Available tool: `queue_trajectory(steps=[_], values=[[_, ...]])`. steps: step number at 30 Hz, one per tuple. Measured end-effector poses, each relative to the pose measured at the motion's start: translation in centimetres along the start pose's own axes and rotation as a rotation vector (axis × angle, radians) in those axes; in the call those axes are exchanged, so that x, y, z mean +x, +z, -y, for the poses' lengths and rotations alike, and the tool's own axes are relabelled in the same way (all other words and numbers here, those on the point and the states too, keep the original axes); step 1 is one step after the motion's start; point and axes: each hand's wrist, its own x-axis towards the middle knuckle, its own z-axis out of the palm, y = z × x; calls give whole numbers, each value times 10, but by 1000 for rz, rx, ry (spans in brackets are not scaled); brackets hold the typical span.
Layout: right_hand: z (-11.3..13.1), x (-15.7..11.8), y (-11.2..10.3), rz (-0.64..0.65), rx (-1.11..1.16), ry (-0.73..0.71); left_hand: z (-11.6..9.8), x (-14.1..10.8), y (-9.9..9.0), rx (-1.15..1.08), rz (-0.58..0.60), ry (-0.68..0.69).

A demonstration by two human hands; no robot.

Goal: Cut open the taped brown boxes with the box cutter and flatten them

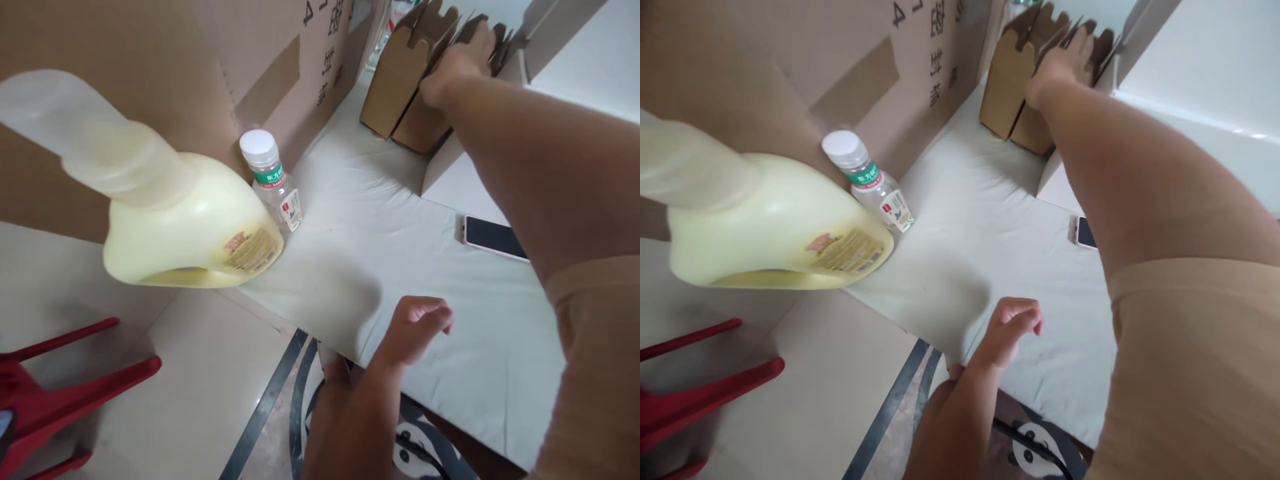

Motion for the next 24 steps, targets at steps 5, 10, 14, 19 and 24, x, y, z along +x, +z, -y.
queue_trajectory(steps=[5,10,14,19,24], values=[[6,20,3,-41,-54,102,6,9,13,-137,48,-56],[18,22,9,46,-227,-17,6,0,10,-183,35,-39],[29,4,12,-40,-220,-74,15,-2,12,-336,-18,22],[34,-36,9,-166,-187,-203,19,-6,20,-358,3,52],[27,-83,-7,-153,-202,-320,15,-9,22,-362,-25,122]])
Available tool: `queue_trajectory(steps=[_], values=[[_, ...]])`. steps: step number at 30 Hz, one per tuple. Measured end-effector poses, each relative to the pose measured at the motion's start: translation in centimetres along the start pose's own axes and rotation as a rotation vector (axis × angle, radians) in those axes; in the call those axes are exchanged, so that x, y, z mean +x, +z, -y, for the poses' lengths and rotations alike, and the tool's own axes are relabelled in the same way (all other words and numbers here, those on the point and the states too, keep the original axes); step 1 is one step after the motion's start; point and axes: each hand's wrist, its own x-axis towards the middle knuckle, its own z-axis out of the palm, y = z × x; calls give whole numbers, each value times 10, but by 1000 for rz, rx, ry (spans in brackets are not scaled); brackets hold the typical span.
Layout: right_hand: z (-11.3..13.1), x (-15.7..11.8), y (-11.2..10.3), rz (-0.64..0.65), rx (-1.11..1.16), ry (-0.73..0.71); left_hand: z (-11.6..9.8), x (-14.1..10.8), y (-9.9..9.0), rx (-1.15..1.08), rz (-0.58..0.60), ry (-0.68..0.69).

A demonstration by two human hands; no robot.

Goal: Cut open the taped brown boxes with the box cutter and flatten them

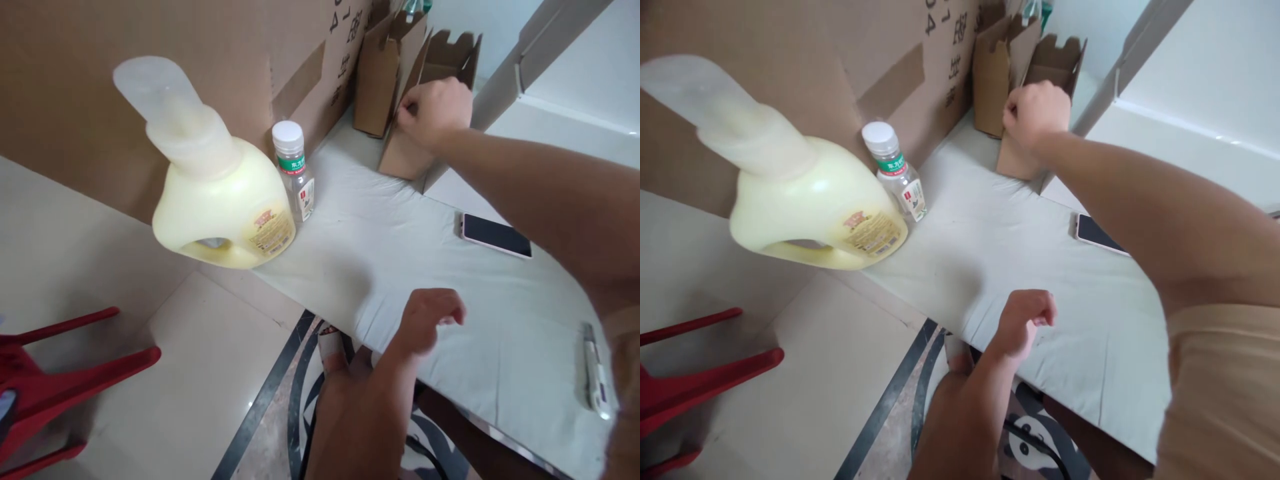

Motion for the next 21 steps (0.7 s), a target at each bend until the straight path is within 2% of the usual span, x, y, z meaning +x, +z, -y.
queue_trajectory(steps=[4,10,15,19,21], values=[[-12,-20,-16,68,-4,30,2,-1,10,-35,-50,35],[-24,-13,-18,74,22,139,18,-1,26,-47,-27,-22],[-14,17,-6,95,80,168,30,4,26,-20,21,-153],[-6,59,8,145,118,129,30,6,14,41,35,-269],[-4,83,16,167,136,137,25,5,7,88,-9,-329]])
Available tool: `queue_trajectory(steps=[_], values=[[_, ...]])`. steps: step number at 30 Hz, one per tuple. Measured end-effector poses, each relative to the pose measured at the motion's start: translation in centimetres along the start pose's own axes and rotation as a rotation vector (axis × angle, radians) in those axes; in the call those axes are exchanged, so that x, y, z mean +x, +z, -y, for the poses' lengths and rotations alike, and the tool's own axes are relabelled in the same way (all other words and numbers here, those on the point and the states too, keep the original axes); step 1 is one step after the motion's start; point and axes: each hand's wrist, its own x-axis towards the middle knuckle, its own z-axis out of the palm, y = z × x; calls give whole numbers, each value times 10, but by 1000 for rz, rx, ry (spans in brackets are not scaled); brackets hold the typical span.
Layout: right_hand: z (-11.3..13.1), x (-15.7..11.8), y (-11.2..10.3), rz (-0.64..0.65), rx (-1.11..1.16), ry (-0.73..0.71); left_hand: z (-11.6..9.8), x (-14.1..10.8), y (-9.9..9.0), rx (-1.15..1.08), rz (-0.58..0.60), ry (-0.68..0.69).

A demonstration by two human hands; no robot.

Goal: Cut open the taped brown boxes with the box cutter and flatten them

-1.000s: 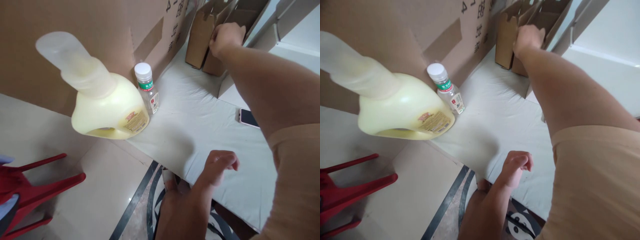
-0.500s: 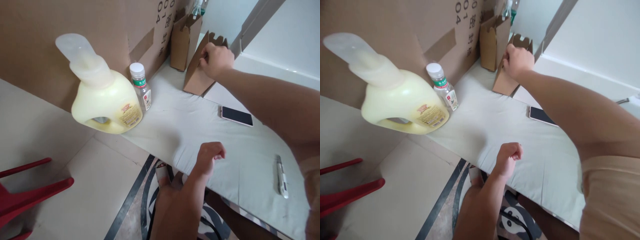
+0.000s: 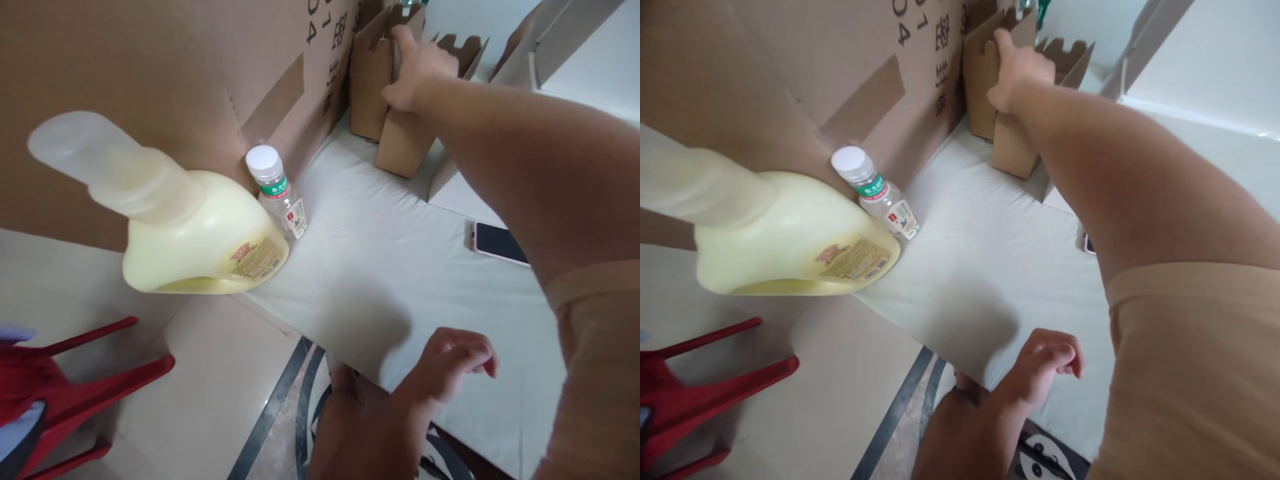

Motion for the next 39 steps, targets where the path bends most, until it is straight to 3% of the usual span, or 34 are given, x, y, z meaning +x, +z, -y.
queue_trajectory(steps=[4,7,12,17,21,25,27,29,33,37,39], values=[[4,39,12,76,42,81,-10,-10,-11,16,-150,-90],[2,46,19,70,46,115,-14,-11,-12,-32,-184,-95],[-2,15,18,-51,26,94,-8,6,-3,-158,18,21],[8,-39,0,-91,-28,-12,-3,6,8,-133,48,92],[19,-98,-21,-48,-52,-136,-1,4,14,-83,15,182],[10,-171,-37,3,-13,-260,1,2,24,-17,-79,325],[-2,-209,-44,22,24,-311,2,-5,27,109,-312,502],[-20,-248,-53,40,55,-287,2,-14,27,263,-647,745],[-73,-334,-78,-37,191,-181,-5,-24,15,492,-856,1015],[-143,-441,-89,-227,261,-162,-5,-24,3,604,-843,1070],[-174,-490,-83,-365,275,-68,0,-23,4,680,-669,1061]])
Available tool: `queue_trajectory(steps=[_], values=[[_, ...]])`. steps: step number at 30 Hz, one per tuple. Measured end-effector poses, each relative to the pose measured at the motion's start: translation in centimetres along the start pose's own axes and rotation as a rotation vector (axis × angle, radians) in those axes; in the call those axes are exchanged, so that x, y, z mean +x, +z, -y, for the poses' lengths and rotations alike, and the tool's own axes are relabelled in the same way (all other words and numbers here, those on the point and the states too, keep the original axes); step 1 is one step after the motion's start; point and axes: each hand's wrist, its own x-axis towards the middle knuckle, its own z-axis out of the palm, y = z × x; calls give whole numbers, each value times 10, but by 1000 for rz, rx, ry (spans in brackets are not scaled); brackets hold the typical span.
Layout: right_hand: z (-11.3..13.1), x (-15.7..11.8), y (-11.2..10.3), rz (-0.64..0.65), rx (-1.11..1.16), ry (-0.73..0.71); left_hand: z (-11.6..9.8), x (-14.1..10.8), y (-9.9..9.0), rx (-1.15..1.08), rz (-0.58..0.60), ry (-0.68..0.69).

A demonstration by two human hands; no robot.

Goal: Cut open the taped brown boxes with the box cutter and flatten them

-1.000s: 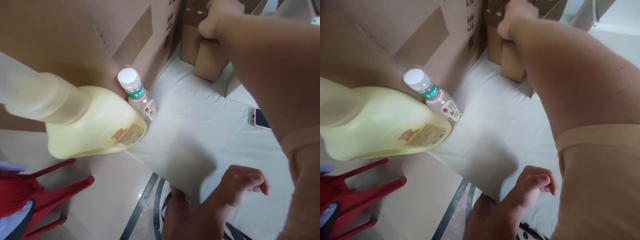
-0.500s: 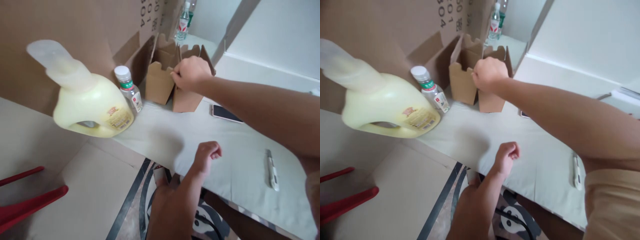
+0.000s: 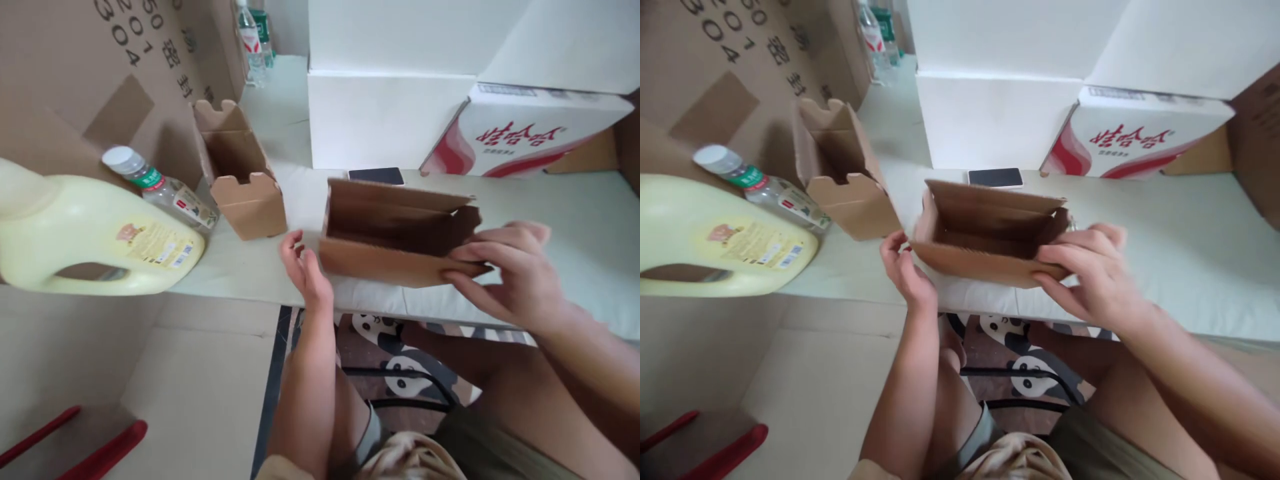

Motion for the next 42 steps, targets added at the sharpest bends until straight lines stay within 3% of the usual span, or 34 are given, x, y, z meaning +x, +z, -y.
queue_trajectory(steps=[2,4,7,12,18,26,30,35,42], values=[[-22,-39,-7,-172,146,109,-1,-8,9,-75,274,92],[-39,-65,-4,-265,280,227,-5,-18,21,-119,526,176],[-55,-78,6,-359,423,313,-8,-31,41,-97,693,248],[-72,-73,16,-420,516,311,-5,-39,63,37,645,303],[-78,-81,15,-510,586,341,-7,-44,85,44,580,208],[-92,-107,4,-617,642,268,-23,-75,107,-74,569,47],[-98,-112,2,-627,579,353,-27,-82,111,-68,549,-71],[-104,-112,-2,-572,640,371,-26,-83,110,-38,553,-78],[-106,-120,-5,-486,697,362,-41,-100,96,31,618,-184]])
